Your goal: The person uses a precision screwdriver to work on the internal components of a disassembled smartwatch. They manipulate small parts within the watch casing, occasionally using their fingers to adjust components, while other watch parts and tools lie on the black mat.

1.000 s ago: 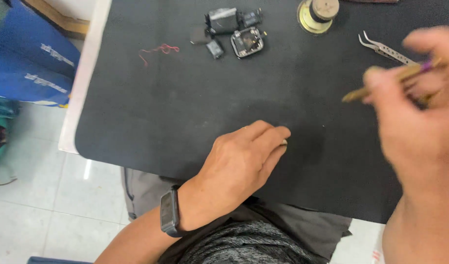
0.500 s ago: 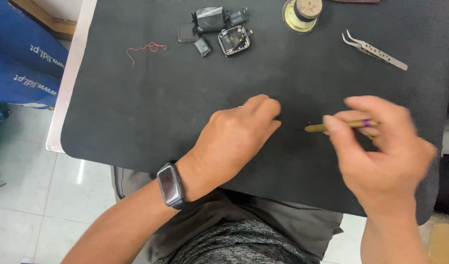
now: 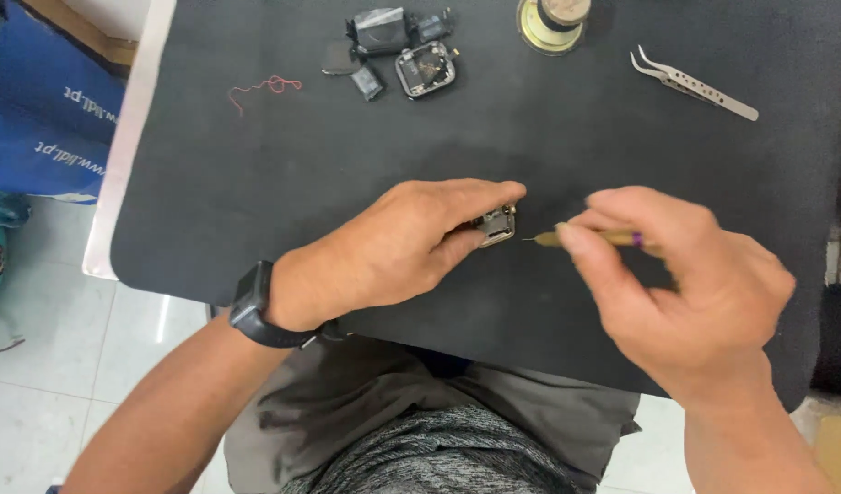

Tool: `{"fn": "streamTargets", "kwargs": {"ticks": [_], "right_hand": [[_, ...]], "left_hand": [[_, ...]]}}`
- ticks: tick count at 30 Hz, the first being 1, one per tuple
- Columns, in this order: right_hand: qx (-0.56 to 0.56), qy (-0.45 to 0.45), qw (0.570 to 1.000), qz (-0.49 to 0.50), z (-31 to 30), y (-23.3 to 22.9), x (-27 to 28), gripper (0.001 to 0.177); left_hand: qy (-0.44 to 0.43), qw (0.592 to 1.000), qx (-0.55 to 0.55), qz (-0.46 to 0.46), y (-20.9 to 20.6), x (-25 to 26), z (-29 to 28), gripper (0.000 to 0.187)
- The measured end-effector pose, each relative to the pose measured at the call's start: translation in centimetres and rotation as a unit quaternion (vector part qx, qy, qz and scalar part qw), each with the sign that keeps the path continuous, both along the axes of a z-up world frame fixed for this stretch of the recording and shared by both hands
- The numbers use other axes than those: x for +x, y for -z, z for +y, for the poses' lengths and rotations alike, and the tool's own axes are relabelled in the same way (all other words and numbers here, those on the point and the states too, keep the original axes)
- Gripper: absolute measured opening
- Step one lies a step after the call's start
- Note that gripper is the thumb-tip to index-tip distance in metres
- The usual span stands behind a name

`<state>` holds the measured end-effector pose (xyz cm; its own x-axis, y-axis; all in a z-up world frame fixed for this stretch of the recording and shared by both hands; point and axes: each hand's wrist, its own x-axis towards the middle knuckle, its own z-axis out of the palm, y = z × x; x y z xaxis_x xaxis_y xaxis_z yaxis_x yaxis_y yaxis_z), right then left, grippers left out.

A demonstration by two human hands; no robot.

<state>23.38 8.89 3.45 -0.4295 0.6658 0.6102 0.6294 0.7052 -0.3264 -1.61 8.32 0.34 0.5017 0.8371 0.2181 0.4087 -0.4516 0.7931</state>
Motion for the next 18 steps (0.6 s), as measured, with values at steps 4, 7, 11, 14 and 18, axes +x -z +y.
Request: {"fn": "streamTargets", "kwargs": {"ticks": [4,7,11,14,18], "right_hand": [[0.028,-0.066,0.997,-0.015,0.7,0.2,0.1,0.018],[0.004,-0.059,0.998,-0.023,0.6,0.6,0.3,0.014],[-0.031,0.009,0.996,-0.080,-0.1,0.7,0.6,0.012],[-0.058,0.042,0.992,-0.102,-0.8,-0.1,0.7,0.012],[-0.149,0.003,0.984,-0.099,-1.3,-1.5,1.5,0.003]], "left_hand": [[-0.026,0.999,0.024,-0.001,0.2,1.0,-0.8,0.048],[-0.081,0.997,0.005,0.004,0.5,1.6,-2.2,0.039],[-0.143,0.986,0.062,-0.064,1.2,2.1,-2.9,0.013],[-0.149,0.980,0.103,-0.078,1.3,2.4,-2.9,0.012],[-0.149,0.980,0.115,-0.063,1.3,2.4,-2.9,0.012]]}}
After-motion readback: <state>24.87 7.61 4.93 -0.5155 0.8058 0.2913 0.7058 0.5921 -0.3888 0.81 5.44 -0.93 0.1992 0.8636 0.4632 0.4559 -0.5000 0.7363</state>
